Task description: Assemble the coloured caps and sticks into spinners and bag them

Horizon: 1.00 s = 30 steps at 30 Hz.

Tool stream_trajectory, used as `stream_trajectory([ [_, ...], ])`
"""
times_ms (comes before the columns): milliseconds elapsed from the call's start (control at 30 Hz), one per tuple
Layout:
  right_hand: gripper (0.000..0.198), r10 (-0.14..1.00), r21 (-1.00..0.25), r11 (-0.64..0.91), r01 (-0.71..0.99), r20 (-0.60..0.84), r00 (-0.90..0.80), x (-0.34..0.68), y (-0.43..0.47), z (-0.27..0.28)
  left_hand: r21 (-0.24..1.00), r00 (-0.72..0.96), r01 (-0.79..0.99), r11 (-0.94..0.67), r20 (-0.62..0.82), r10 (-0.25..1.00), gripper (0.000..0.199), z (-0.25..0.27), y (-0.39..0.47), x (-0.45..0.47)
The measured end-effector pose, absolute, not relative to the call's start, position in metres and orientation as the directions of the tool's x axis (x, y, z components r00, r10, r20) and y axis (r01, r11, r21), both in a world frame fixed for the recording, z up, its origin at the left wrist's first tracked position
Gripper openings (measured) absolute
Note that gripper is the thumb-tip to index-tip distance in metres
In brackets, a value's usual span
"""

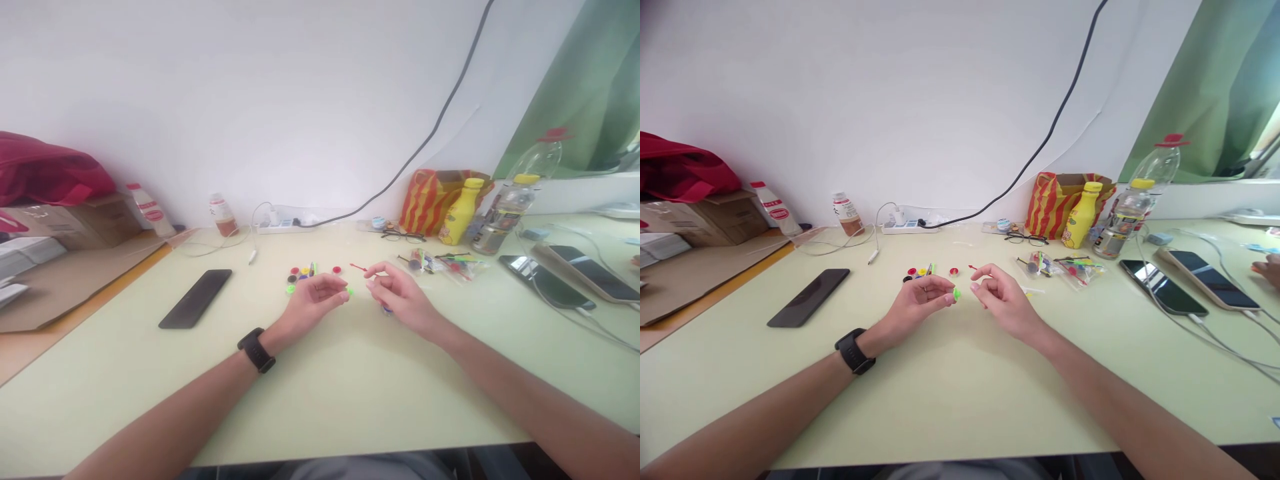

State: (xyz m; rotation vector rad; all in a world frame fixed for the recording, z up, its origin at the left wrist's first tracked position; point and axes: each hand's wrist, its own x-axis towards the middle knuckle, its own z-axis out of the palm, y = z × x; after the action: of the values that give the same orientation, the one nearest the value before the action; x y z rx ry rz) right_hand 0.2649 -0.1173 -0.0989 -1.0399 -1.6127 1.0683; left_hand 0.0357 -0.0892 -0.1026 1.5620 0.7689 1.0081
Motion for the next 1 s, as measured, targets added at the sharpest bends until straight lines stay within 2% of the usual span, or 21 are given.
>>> stream_trajectory([
  [233,0.031,0.902,-0.895,0.383,0.229,0.309,-0.3,0.258,-0.12,-0.106,0.978,0.474,0.0,-0.208,0.184,0.861,0.033,-0.103,-0.093,0.036],
  [533,0.019,0.879,-0.827,0.441,0.348,0.318,-0.356,0.258,-0.12,-0.107,0.975,0.52,-0.021,-0.22,0.199,0.831,0.032,-0.108,-0.092,0.036],
  [767,0.015,0.864,-0.674,0.495,0.548,0.32,-0.388,0.259,-0.122,-0.105,0.965,0.541,0.032,-0.262,0.204,0.816,0.042,-0.11,-0.093,0.038],
  [867,0.015,0.841,-0.537,0.541,0.647,0.333,-0.426,0.263,-0.122,-0.104,0.882,0.53,0.198,-0.427,0.271,0.804,0.047,-0.11,-0.093,0.036],
  [1000,0.018,0.819,-0.356,0.571,0.74,0.307,-0.484,0.269,-0.12,-0.103,0.594,0.57,0.466,-0.656,0.366,0.736,0.052,-0.111,-0.091,0.03],
])
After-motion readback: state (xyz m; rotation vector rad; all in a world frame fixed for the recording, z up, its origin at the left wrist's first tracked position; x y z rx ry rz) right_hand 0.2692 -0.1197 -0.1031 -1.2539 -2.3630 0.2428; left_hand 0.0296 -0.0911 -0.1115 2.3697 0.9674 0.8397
